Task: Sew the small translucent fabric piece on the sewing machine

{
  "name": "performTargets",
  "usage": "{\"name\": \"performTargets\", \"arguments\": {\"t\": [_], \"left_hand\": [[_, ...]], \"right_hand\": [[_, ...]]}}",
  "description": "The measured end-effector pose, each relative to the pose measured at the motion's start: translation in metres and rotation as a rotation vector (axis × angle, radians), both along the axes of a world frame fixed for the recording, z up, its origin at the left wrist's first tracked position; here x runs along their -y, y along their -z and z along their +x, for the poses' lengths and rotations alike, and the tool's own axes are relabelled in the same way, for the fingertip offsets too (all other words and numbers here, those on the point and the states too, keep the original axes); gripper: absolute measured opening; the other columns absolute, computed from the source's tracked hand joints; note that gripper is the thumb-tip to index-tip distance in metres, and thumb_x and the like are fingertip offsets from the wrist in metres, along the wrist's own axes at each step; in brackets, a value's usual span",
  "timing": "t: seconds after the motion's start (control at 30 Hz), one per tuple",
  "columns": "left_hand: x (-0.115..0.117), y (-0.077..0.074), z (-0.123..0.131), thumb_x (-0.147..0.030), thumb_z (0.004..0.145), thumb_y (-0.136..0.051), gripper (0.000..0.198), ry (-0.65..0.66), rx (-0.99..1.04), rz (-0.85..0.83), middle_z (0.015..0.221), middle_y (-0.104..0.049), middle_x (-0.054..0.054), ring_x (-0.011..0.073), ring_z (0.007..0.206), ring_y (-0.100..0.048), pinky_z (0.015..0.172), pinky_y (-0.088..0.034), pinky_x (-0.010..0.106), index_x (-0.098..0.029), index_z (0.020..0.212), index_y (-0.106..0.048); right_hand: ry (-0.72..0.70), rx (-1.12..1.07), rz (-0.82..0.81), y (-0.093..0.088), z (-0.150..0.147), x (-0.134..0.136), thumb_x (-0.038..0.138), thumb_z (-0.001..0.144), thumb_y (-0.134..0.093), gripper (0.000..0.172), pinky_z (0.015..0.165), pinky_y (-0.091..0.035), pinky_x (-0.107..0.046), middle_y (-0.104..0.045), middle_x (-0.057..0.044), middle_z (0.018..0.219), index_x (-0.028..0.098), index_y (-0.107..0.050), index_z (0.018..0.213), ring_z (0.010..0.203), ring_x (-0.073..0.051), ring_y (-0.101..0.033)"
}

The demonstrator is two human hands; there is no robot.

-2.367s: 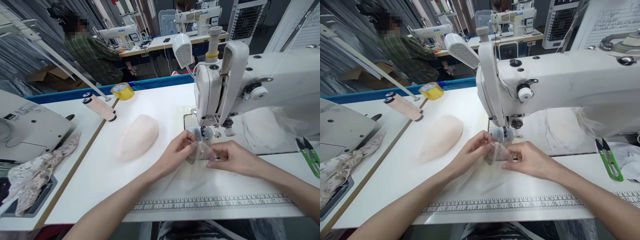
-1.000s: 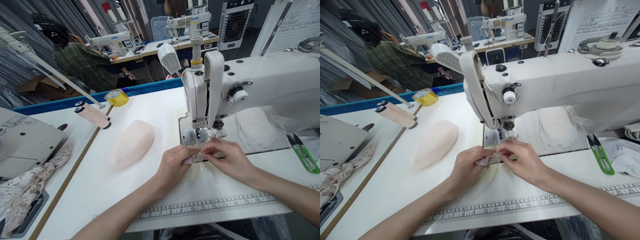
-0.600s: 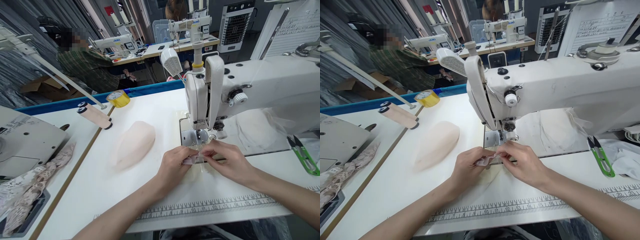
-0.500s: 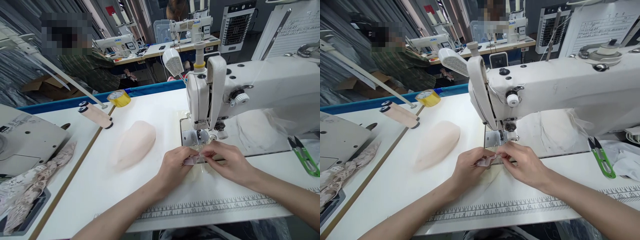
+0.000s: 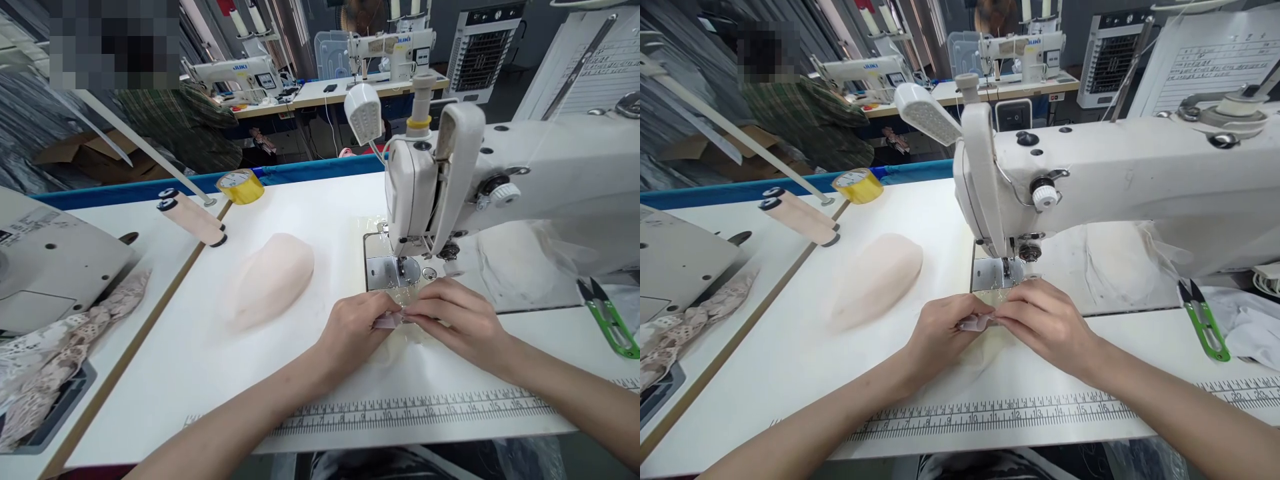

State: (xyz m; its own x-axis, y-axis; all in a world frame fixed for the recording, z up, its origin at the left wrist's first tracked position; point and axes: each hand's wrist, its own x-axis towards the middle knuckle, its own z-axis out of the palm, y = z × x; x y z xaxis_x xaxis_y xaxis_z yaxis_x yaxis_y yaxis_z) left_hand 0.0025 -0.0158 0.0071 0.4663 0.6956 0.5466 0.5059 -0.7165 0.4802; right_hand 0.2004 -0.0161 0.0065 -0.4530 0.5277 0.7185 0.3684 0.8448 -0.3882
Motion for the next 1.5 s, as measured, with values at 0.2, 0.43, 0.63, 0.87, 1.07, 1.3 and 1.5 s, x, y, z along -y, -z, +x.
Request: {"name": "performTargets", "arguments": {"t": [0.2,0.43,0.63,0.87,1.07,1.3,1.5], "left_hand": [[0.008,-0.009,0.001,-0.013,0.082,-0.059,0.009,-0.013,0.019,-0.135,0.06,-0.06,-0.004,0.0069,0.052,-0.051,0.049,-0.036,0.018,-0.017,0.074,-0.06],[0.009,-0.03,0.003,-0.03,0.08,-0.064,0.026,-0.002,-0.203,-0.666,0.049,-0.046,-0.007,0.0069,0.046,-0.036,0.044,-0.028,0.019,-0.018,0.058,-0.055],[-0.002,-0.012,0.01,-0.027,0.08,-0.062,0.01,-0.22,-0.377,-0.365,0.059,-0.058,-0.004,0.0124,0.05,-0.048,0.049,-0.032,0.025,-0.02,0.087,-0.061],[0.003,-0.006,0.009,-0.022,0.081,-0.064,0.032,-0.197,-0.416,0.197,0.118,-0.061,0.01,0.0269,0.114,-0.05,0.098,-0.036,0.043,-0.014,0.111,-0.055],[0.019,-0.004,0.01,-0.019,0.092,-0.048,0.028,-0.121,-0.578,0.271,0.121,-0.063,0.005,0.0218,0.109,-0.054,0.1,-0.033,0.04,-0.015,0.118,-0.058],[0.017,-0.005,0.007,-0.041,0.095,-0.043,0.044,-0.086,-0.644,0.198,0.13,-0.058,0.007,0.0246,0.12,-0.049,0.097,-0.033,0.044,-0.013,0.127,-0.054],[0.004,-0.004,0.003,-0.037,0.097,-0.041,0.038,-0.056,-0.621,0.233,0.127,-0.061,0.006,0.0237,0.122,-0.049,0.099,-0.03,0.044,-0.016,0.124,-0.056]], "right_hand": [[0.044,0.097,0.186,-0.006,0.003,0.002,0.003,0.081,-0.061,0.017,0.059,-0.043,-0.031,-0.063,-0.006,0.078,0.014,-0.061,0.094,0.069,-0.015,-0.055],[-0.015,0.169,-0.221,-0.016,0.003,0.008,0.014,0.088,-0.055,0.009,0.063,-0.036,-0.03,-0.06,0.001,0.071,0.018,-0.06,0.082,0.063,-0.012,-0.053],[0.2,0.315,-0.395,-0.001,0.001,-0.012,0.017,0.087,-0.053,0.013,0.068,-0.034,-0.031,-0.061,0.001,0.072,0.018,-0.062,0.078,0.058,-0.012,-0.051],[0.333,0.306,-0.477,0.001,-0.002,-0.021,0.02,0.085,-0.056,0.013,0.067,-0.036,-0.031,-0.061,0.001,0.065,0.02,-0.065,0.075,0.055,-0.012,-0.051],[0.362,0.266,-0.469,0.004,-0.002,-0.023,0.023,0.086,-0.059,0.012,0.067,-0.038,-0.03,-0.063,0.003,0.066,0.021,-0.065,0.075,0.056,-0.012,-0.052],[0.342,0.295,-0.252,0.008,0.009,-0.022,0.018,0.088,-0.052,0.018,0.065,-0.038,-0.029,-0.066,-0.001,0.08,0.02,-0.069,0.093,0.056,-0.011,-0.05],[0.309,0.511,0.057,0.006,0.017,-0.012,0.007,0.083,-0.047,0.041,0.064,-0.033,-0.03,-0.065,-0.004,0.086,0.021,-0.064,0.118,0.06,-0.012,-0.051]]}}
